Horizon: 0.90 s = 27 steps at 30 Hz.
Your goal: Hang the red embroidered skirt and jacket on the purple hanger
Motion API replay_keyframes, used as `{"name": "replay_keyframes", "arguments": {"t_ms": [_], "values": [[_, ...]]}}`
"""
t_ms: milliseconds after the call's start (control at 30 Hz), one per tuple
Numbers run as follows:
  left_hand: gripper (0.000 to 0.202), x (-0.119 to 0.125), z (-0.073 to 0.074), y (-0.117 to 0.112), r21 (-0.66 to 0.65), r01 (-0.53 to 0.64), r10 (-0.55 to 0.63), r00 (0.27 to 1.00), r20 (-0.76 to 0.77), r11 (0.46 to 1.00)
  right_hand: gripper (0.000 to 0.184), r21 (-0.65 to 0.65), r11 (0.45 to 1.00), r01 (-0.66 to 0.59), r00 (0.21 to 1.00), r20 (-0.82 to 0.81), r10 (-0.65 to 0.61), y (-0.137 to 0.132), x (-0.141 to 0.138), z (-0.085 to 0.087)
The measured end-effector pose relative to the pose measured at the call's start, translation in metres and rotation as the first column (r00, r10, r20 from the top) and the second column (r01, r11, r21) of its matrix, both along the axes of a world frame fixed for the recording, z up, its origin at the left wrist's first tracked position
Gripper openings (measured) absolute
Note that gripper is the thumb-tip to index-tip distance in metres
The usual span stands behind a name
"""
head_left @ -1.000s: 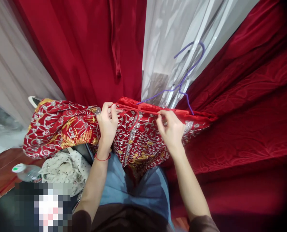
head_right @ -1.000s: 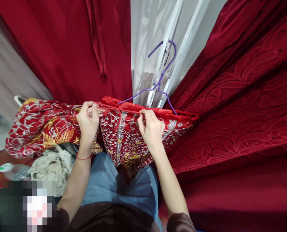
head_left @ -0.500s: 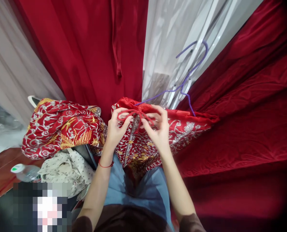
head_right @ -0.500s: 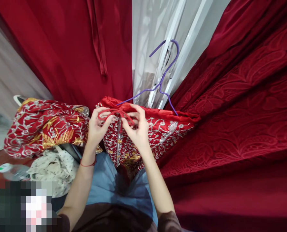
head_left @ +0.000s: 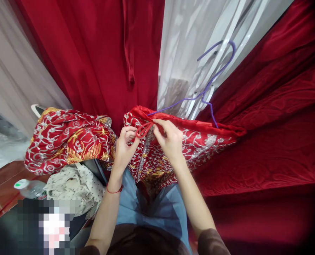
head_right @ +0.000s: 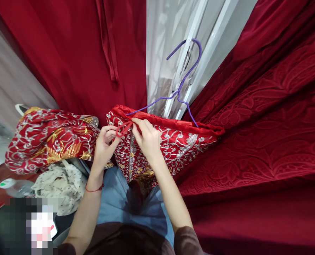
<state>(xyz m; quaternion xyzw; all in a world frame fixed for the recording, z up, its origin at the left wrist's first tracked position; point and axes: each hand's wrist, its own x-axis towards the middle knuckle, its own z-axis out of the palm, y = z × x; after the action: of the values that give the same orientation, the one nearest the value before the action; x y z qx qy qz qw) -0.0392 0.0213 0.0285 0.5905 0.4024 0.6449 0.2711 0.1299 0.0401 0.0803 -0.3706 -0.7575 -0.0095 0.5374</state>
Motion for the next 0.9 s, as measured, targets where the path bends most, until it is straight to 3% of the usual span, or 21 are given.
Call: {"name": "replay_keyframes", "arguments": {"t_ms": [100,167,267,367,467,533,633,767,900], "values": [[0.027,-0.002,-0.002,0.0,-0.003,-0.031,0.03,0.989,-0.142,1.0,0.019,-0.085,0.994,-0.066,0.996,-0.064,0.06,-0.001,0.006,0.003],[0.035,0.0,0.003,-0.001,0.065,-0.039,0.053,0.973,-0.226,0.997,0.022,-0.183,0.972,-0.145,0.982,-0.144,0.119,-0.002,0.011,0.005],[0.036,0.007,0.014,-0.003,0.166,-0.04,0.076,0.972,-0.221,0.985,0.029,-0.279,0.926,-0.254,0.946,-0.271,0.178,-0.004,0.017,0.004],[0.017,0.015,0.023,-0.003,0.173,-0.119,0.139,0.984,-0.107,0.978,0.025,-0.317,0.883,-0.346,0.899,-0.383,0.214,-0.006,0.024,0.003],[0.019,0.019,0.026,-0.001,0.074,-0.141,0.136,0.989,0.065,0.987,0.025,-0.338,0.81,-0.48,0.82,-0.5,0.277,-0.007,0.03,0.004],[0.027,0.02,0.028,0.003,0.03,-0.059,0.049,0.965,0.258,0.998,0.024,-0.327,0.765,-0.555,0.76,-0.574,0.306,-0.006,0.034,0.005],[0.037,0.018,0.035,0.01,0.025,0.108,-0.105,0.854,0.51,0.994,0.024,-0.3,0.749,-0.591,0.7,-0.652,0.291,-0.002,0.037,0.007],[0.04,0.011,0.045,0.017,-0.032,0.285,-0.213,0.78,0.589,0.958,0.026,-0.316,0.757,-0.573,0.695,-0.677,0.244,-0.001,0.036,0.01],[0.04,0.007,0.044,0.022,-0.048,0.296,-0.203,0.753,0.626,0.954,0.025,-0.373,0.733,-0.569,0.719,-0.658,0.224,-0.002,0.037,0.009]]}}
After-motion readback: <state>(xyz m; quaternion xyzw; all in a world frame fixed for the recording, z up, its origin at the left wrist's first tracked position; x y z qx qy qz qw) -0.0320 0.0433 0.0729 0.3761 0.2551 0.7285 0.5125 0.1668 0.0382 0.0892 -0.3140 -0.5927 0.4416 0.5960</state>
